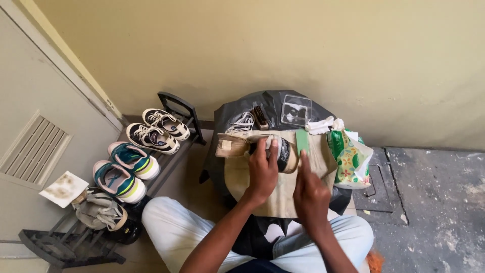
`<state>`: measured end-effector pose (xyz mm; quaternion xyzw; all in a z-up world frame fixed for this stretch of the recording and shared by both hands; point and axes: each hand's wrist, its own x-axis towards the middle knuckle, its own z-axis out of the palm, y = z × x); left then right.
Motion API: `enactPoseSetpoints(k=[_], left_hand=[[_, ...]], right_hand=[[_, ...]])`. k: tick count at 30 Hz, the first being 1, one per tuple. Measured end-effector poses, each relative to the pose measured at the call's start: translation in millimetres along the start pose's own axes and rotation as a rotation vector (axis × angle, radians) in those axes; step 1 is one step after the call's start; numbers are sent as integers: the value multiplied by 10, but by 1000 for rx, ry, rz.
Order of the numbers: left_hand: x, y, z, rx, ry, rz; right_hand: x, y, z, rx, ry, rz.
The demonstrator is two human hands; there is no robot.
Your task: The person cleans a white and black sneaker. They first wipe the shoe with a white tissue, then use a green brush to scrub the sole and sides of the shoe.
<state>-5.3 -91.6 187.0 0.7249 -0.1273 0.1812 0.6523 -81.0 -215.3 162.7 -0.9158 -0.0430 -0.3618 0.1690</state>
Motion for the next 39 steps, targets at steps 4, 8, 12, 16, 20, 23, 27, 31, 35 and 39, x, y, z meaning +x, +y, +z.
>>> enactPoseSetpoints(k=[4, 8, 12, 16, 20, 23, 27, 31, 35, 39], left_hand=[[68, -78, -41, 35, 72, 50], [52, -69, -22, 29, 62, 75], [-29, -31, 78, 27, 44, 84], [67, -1, 23, 3, 60, 70], [98, -32, -1, 51, 91, 75], [98, -22, -2, 54, 75, 69], [35, 117, 54, 12, 29, 21], [119, 66, 60, 23, 46, -140], [317, 272, -97, -101, -7, -217], [475, 410, -159, -574, -124, -568]], right_hand=[[-449, -194, 59, -47, 97, -86], [-437, -159, 110, -130, 103, -90], [62, -47, 56, -4, 43, 11], [-194, -123, 120, -197, 113, -92], [-511, -281, 126, -245, 158, -115], [-468, -150, 210, -208, 145, -77], [148, -42, 29, 12, 88, 24], [155, -243, -42, -187, 317, -95], [-202, -260, 24, -165, 199, -175], [-219, -161, -14, -55, 244, -187]])
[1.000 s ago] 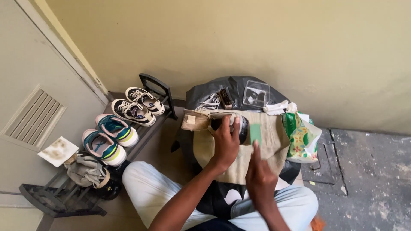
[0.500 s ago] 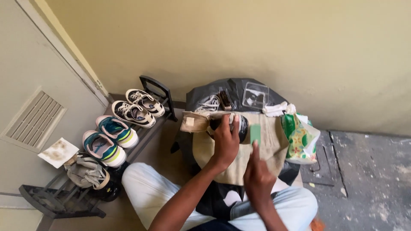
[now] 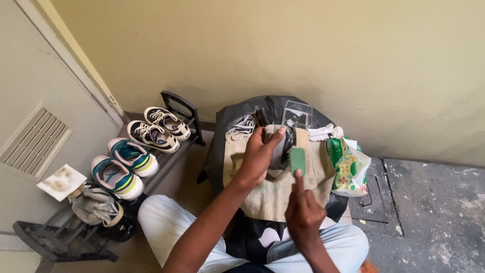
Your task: The person cleans a white and black sneaker. They first wipe the shoe with a white tissue, then use a green brush to scrub the sole and sides of the shoe.
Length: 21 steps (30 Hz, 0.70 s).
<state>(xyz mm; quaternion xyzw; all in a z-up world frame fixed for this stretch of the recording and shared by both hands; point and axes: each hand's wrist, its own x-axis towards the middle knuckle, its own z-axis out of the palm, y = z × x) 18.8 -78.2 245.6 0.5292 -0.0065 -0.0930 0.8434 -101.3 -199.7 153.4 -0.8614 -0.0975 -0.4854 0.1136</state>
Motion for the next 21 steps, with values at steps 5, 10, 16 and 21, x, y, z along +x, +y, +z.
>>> enactPoseSetpoints(k=[5, 10, 16, 21], left_hand=[[144, 121, -21, -208, -203, -264], [418, 155, 26, 192, -239, -431], [1007, -340, -35, 532, -171, -672], [1471, -844, 53, 1040, -428, -521]], right_hand=[[340, 256, -148, 97, -60, 102], [408, 358, -46, 127, -123, 166], [-125, 469, 305, 114, -260, 356], [-391, 482, 438, 53, -208, 391]])
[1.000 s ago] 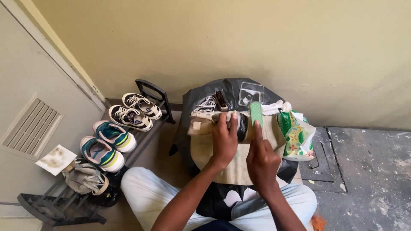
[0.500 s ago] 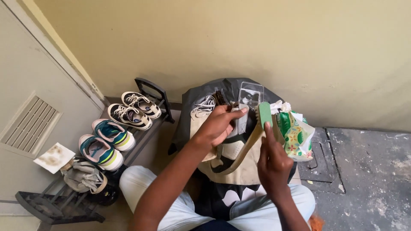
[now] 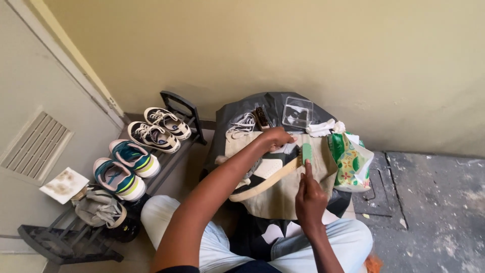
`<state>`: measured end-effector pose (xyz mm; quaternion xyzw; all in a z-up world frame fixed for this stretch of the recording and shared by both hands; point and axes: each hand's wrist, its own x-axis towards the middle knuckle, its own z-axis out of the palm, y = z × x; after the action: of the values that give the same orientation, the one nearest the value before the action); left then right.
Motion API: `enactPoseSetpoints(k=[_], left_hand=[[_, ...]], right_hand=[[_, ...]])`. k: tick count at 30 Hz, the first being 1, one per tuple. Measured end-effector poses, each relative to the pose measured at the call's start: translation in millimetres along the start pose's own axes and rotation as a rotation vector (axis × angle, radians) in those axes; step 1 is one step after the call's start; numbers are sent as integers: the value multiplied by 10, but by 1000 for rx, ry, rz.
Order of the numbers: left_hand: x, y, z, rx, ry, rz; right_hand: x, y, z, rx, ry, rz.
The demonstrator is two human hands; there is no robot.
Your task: The person cleans a white and black sneaker. They first wipe the shoe with a white tissue, then use a green brush to scrub the sole and sides of the shoe.
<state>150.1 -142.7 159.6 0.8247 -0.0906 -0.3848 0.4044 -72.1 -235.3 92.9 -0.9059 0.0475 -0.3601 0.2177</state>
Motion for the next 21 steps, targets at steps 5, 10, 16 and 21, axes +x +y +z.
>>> enactPoseSetpoints(k=[5, 10, 16, 21], left_hand=[[817, -294, 362, 379, 154, 240], [325, -383, 270, 163, 201, 257], [423, -839, 115, 115, 214, 434], [441, -1033, 164, -19, 259, 505]], right_hand=[[-103, 182, 262, -2, -72, 107], [-158, 291, 495, -27, -102, 175], [-11, 173, 481, -87, -58, 180], [78, 100, 520, -80, -23, 126]])
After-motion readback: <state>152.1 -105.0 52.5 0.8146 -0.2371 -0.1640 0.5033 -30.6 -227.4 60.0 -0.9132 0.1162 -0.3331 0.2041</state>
